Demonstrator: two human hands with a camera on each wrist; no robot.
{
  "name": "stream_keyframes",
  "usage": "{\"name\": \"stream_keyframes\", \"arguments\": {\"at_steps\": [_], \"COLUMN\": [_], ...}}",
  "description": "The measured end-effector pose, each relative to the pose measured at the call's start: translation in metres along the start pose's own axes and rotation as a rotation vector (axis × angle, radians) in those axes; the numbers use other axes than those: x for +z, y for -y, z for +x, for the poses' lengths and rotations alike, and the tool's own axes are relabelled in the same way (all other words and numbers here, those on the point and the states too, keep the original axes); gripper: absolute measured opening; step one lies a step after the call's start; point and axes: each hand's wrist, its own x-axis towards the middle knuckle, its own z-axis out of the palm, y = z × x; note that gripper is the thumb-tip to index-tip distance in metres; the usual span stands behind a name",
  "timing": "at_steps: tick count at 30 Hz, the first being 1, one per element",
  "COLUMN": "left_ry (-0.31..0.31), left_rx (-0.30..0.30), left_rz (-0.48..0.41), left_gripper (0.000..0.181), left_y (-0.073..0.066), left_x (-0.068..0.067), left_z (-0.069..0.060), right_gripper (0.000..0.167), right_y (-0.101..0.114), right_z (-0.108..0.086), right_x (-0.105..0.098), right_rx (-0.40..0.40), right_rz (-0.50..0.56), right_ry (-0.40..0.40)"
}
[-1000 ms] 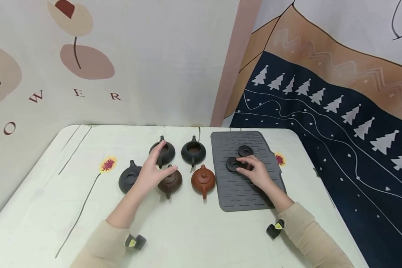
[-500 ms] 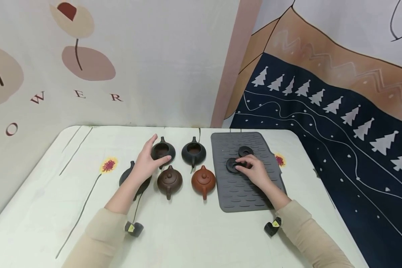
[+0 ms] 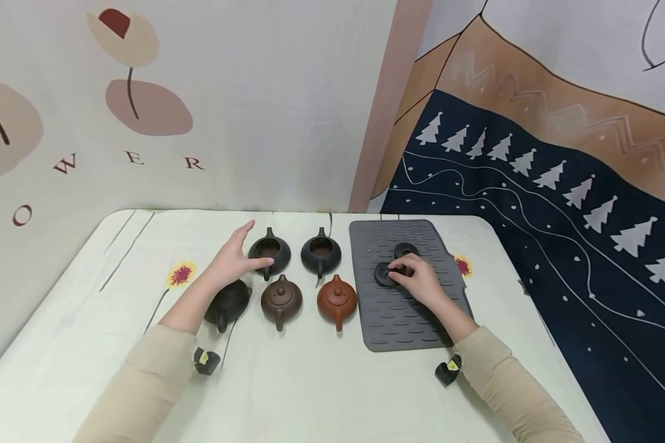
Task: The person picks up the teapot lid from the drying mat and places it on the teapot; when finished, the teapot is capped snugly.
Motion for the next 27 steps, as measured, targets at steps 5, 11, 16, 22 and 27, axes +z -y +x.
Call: {"name": "stream_keyframes", "arguments": {"at_steps": [5,11,16,22,27], "left_ry": [0.069,0.143,0.177,0.216,0.235], "left_rx": [0.012,0.015,0.012,0.013,0.016], "left_rz": [0.03,0.084,0.091,0.086,0.104], "left_gripper": [0.103,0.103,0.102,0.1,0.098], "left_y": [0.005,0.011,0.017,0.023,0.029], "left_x": [-0.008,-0.016,-0.02,-0.02,-0.019], "left_z": [0.005,0.012,0.017,0.019,0.022], "right_gripper": [0.011,0.01,0.01,0.01,0.009], "right_y": [0.0,0.002,0.003,0.006,0.012], "right_z": [0.0,0.001,0.001,0.002,0.006], "right_x": [0.0,-0.001,-0.001,-0.002,-0.005], "right_rx": [-0.012,-0.009,-0.012,-0.031,-0.058], "right_rz": [-0.008,-0.022,-0.043,-0.047,-0.044], "right_ry": [0.009,0.02,0.035,0.038,0.016]}}
